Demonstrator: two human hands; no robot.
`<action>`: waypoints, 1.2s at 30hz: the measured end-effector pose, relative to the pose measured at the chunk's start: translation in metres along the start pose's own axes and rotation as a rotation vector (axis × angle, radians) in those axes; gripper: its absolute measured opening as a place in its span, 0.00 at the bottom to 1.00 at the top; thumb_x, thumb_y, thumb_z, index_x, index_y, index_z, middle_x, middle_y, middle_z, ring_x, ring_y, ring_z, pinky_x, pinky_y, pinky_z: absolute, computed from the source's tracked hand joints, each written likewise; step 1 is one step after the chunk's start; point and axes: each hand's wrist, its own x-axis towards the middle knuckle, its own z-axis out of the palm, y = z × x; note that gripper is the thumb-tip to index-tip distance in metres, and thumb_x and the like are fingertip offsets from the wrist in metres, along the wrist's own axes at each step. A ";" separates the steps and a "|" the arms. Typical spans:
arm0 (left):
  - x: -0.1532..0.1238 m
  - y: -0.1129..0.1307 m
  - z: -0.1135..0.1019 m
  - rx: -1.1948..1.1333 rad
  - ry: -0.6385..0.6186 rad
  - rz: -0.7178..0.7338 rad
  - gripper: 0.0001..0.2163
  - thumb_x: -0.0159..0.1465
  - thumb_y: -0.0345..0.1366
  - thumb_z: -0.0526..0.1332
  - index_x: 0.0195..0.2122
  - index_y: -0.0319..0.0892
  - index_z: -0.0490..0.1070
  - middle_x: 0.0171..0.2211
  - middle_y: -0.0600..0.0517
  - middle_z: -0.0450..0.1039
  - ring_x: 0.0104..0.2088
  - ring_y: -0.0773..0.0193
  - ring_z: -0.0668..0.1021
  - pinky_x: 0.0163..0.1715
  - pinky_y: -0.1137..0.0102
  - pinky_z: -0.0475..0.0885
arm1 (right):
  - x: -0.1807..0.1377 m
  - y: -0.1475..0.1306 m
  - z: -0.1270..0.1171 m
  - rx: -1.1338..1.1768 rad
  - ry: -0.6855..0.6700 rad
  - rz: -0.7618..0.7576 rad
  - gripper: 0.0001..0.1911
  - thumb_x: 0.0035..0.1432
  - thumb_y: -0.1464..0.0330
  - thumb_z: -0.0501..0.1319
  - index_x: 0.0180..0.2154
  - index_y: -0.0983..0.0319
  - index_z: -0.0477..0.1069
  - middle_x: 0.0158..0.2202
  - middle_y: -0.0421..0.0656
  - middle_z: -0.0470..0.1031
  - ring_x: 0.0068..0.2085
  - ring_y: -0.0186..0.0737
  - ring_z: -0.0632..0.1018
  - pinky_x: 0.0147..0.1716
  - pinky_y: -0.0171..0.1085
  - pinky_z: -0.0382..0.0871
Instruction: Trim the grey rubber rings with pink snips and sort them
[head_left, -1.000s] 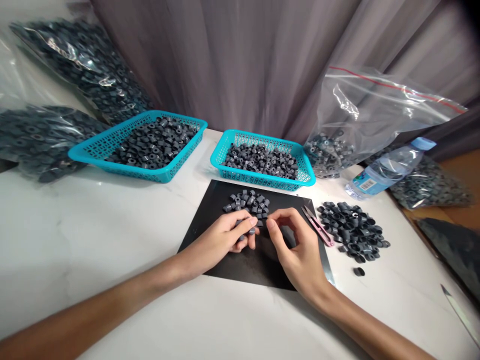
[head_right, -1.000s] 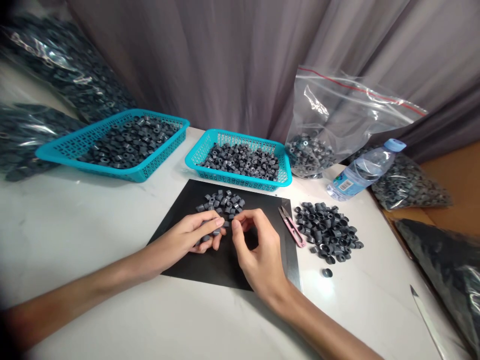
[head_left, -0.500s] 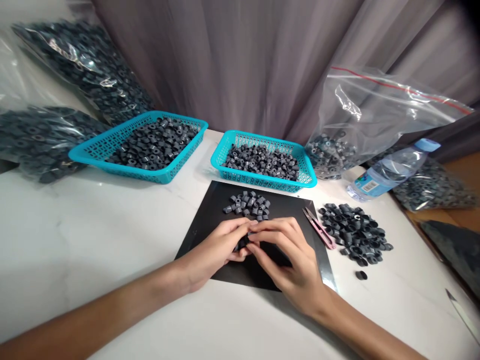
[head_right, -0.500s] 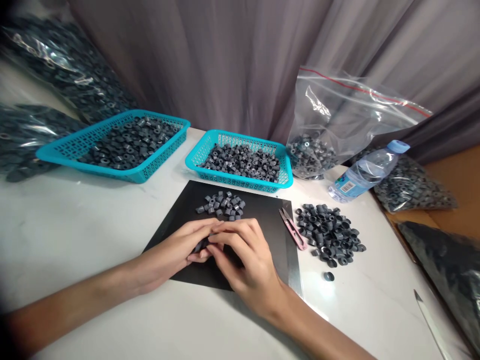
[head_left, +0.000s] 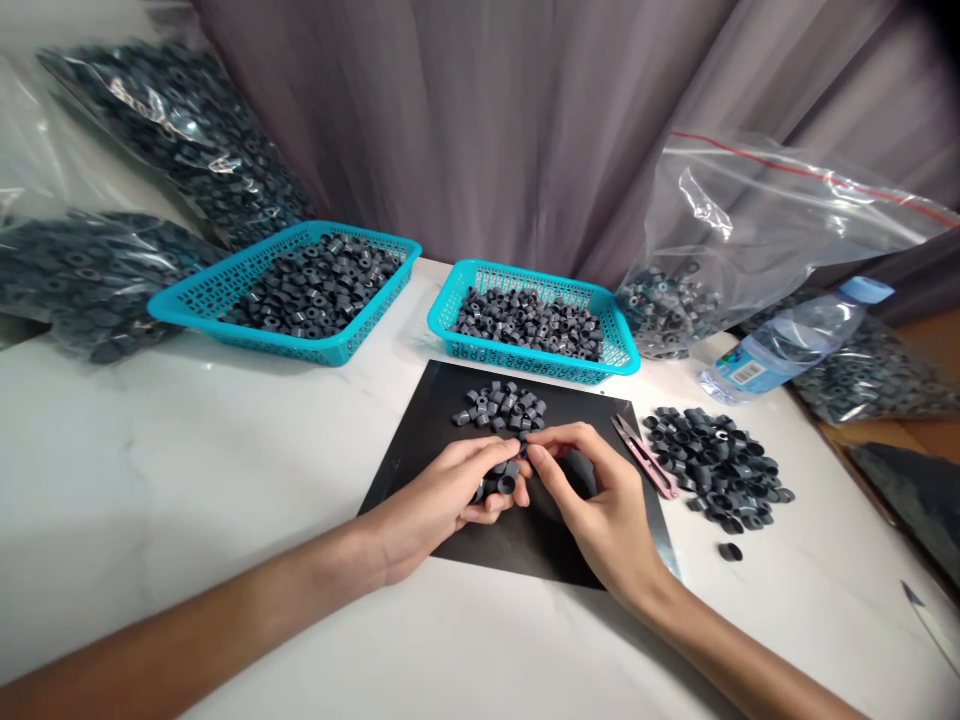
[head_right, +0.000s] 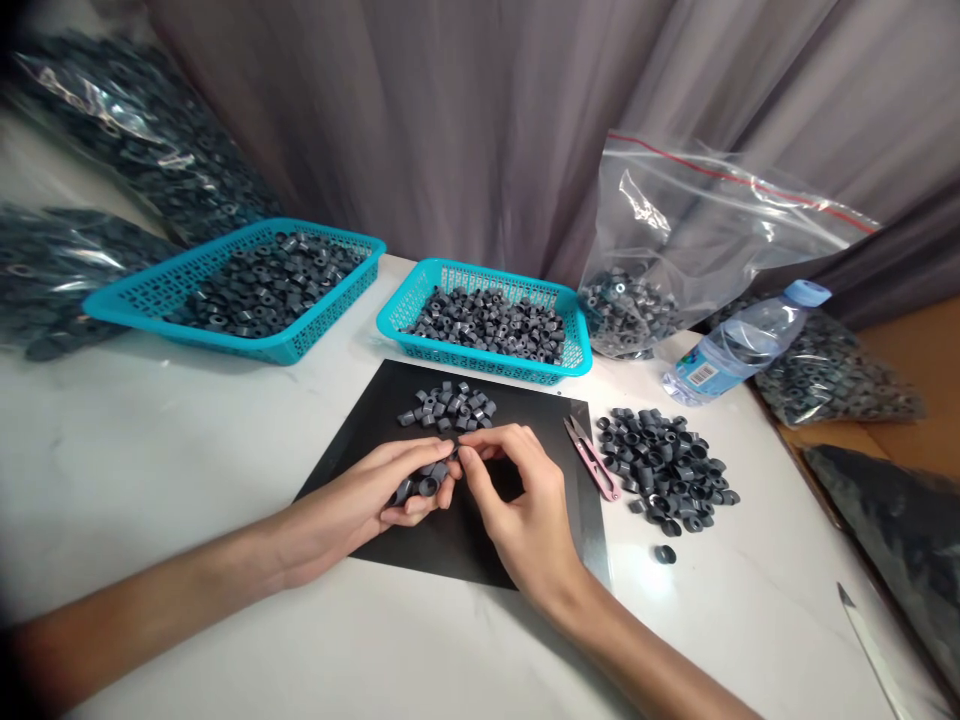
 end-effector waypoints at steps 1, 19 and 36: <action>0.000 0.000 0.000 -0.006 -0.004 -0.006 0.14 0.70 0.45 0.60 0.38 0.38 0.72 0.30 0.54 0.69 0.25 0.73 0.61 0.23 0.72 0.47 | 0.000 0.000 0.000 0.004 0.017 0.001 0.03 0.68 0.67 0.63 0.42 0.57 0.77 0.36 0.40 0.79 0.38 0.40 0.77 0.41 0.41 0.71; -0.004 -0.004 0.009 -0.081 0.260 -0.135 0.14 0.63 0.45 0.67 0.47 0.45 0.76 0.41 0.52 0.73 0.32 0.68 0.72 0.29 0.72 0.62 | -0.008 -0.014 0.003 -0.266 -0.006 -0.467 0.10 0.64 0.71 0.68 0.46 0.56 0.75 0.37 0.44 0.78 0.38 0.43 0.75 0.38 0.44 0.72; -0.006 0.003 0.003 0.048 -0.094 -0.002 0.18 0.71 0.53 0.57 0.42 0.42 0.70 0.28 0.57 0.62 0.24 0.72 0.58 0.24 0.71 0.47 | 0.011 0.007 -0.007 0.287 -0.191 0.144 0.10 0.64 0.58 0.67 0.41 0.57 0.81 0.40 0.44 0.78 0.41 0.42 0.78 0.42 0.41 0.74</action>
